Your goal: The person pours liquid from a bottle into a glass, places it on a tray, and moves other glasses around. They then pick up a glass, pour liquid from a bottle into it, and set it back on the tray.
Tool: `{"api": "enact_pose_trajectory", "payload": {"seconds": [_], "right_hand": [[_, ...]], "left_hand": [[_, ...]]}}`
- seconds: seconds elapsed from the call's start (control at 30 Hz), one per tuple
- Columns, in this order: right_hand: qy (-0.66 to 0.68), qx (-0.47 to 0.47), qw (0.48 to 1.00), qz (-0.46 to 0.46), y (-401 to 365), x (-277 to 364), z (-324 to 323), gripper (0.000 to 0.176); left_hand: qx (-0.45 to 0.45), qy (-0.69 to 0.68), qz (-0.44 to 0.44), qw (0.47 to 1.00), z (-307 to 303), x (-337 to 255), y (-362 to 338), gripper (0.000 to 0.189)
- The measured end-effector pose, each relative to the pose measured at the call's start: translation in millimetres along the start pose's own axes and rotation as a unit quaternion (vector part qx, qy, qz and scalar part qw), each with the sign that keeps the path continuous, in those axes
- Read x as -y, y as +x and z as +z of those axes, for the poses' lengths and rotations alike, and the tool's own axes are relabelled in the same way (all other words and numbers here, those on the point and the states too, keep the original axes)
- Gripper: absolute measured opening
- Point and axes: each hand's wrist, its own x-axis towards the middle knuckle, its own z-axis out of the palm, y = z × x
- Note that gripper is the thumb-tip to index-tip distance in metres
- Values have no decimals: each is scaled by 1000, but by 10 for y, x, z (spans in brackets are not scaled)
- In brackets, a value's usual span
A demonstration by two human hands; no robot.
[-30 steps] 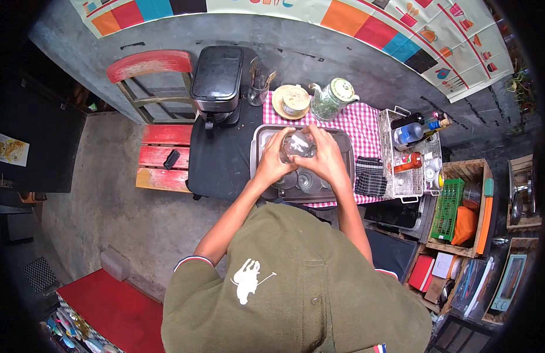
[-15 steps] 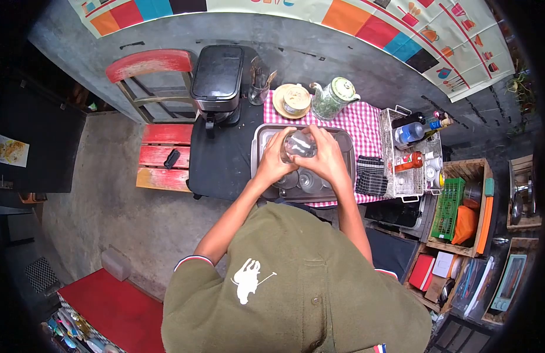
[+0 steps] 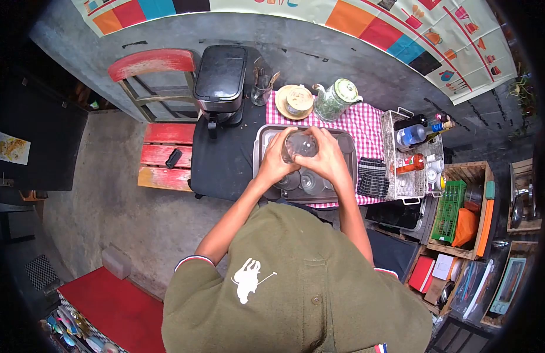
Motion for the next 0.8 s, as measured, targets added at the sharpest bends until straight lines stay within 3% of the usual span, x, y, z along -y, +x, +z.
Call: {"api": "enact_pose_trajectory", "payload": {"seconds": [0.5,0.8], "right_hand": [[-31,34,997,70,203,194,-267,67],[35,-38,996,67,235,223,-310,57]], "left_hand": [[-7,-12,-1,1000,18,-42,-6,89],[-11,-12,-28,999,0,-38,3,93]]}}
